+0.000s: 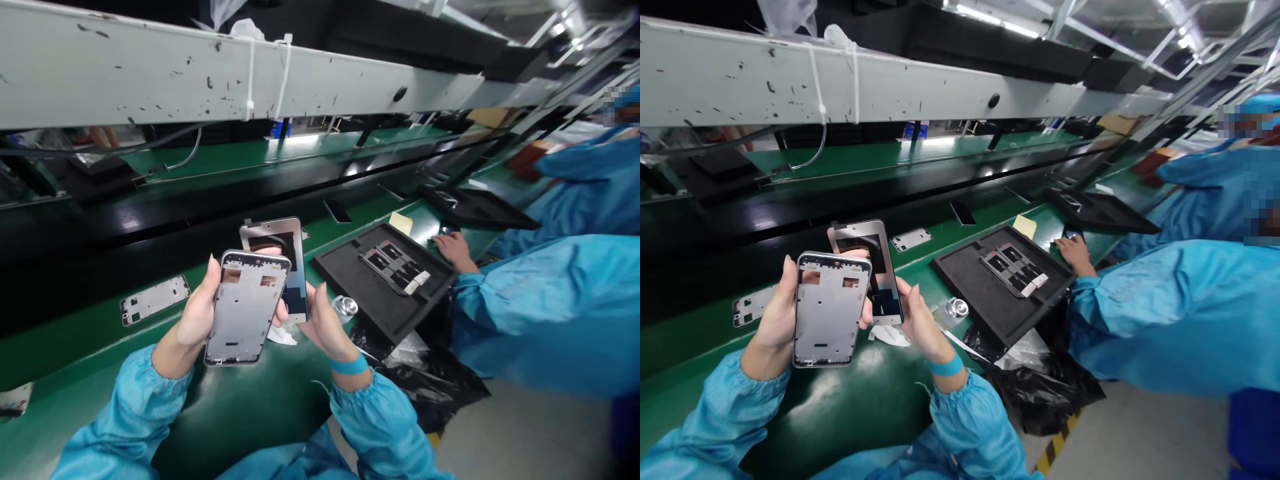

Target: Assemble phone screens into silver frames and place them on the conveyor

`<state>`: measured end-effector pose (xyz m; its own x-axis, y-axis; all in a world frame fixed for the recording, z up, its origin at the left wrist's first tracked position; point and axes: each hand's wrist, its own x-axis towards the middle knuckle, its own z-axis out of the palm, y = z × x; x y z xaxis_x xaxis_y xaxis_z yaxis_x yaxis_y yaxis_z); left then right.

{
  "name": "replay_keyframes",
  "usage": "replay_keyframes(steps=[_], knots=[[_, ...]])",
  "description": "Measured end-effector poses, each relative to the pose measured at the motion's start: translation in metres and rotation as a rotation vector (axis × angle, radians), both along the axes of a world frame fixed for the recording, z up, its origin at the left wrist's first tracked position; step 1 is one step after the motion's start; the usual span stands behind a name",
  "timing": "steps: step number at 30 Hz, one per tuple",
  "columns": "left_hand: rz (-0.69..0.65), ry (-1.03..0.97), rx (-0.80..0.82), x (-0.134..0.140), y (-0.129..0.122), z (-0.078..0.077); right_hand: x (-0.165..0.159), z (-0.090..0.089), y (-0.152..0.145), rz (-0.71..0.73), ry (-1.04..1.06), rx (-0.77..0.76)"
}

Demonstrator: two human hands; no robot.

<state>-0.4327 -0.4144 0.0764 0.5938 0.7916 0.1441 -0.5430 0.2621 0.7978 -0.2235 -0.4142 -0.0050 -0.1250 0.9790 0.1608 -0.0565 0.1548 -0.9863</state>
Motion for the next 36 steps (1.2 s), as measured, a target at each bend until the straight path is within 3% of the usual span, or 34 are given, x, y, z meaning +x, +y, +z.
replay_keyframes(steps=[3,5,9,14,21,26,36], knots=[[-0.006,0.039,0.012,0.002,-0.008,-0.004,-0.009,0.023,-0.014,0.208,0.165,-0.039],[0.01,0.058,0.026,0.003,-0.011,-0.006,-0.014,0.025,-0.019,0.172,0.208,-0.047],[0.097,-0.006,0.006,0.005,-0.009,-0.003,-0.005,0.011,-0.026,0.097,0.216,-0.071],[0.411,-0.095,0.008,0.013,0.009,0.002,0.029,0.002,-0.038,0.095,0.039,-0.013],[0.65,-0.085,0.08,0.024,0.026,-0.019,0.045,0.025,-0.036,0.059,-0.396,0.341],[0.68,-0.106,0.159,0.019,0.029,-0.021,0.042,0.028,-0.035,0.054,-0.515,0.476],[0.629,-0.105,0.218,0.012,0.026,-0.014,0.04,0.029,-0.032,0.083,-0.594,0.494]])
